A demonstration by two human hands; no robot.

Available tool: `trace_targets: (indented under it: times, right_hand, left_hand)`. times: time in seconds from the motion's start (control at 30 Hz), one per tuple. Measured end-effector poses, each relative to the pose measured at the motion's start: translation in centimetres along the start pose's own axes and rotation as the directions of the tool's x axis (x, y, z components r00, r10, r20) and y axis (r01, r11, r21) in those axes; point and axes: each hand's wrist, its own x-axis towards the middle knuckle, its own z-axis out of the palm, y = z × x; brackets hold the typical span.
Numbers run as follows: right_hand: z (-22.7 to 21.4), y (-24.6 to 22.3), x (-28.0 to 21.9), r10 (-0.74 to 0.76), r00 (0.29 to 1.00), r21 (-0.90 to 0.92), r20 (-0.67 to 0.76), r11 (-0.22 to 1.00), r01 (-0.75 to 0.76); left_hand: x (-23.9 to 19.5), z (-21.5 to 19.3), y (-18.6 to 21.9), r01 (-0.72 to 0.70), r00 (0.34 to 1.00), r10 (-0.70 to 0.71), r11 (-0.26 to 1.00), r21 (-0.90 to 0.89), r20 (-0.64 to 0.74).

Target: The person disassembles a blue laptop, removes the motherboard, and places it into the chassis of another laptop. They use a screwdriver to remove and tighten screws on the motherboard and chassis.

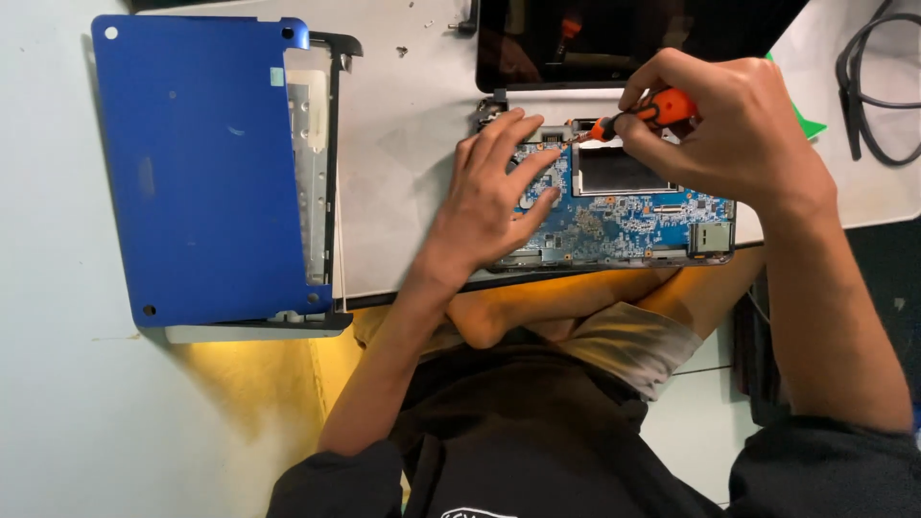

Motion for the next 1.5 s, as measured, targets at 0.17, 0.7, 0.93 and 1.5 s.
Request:
trace_targets:
  times: [0.17, 0.7, 0.93, 1.5]
  right_hand:
    - [0.6, 0.2, 0.0, 0.021, 1.000, -0.089, 0.008, 0.996, -0.020]
    - [0.9, -0.9, 0.6, 0.036, 0.998, -0.235, 0.049, 0.972, -0.024]
    - [-0.7, -4.0, 3.4, 0.169, 0.960, -0.417, 0.224, 0.907, -0.062]
    - [-1.3, -4.6, 5.3, 0.079, 0.975, -0.493, 0.208, 0.869, 0.035]
  left_hand:
    - [-0.1, 0.2, 0.2, 0.027, 0.999, -0.028, 0.998, 0.052, 0.025]
    - [-0.3, 0.1, 0.6, 0.054, 0.999, -0.054, 0.996, 0.065, -0.002]
    - [-0.5, 0.1, 0.5, 0.059, 0.998, -0.059, 0.998, 0.019, -0.024]
    - [5.7, 0.6, -1.2, 0.013, 0.998, -0.034, 0.934, -0.356, -0.054]
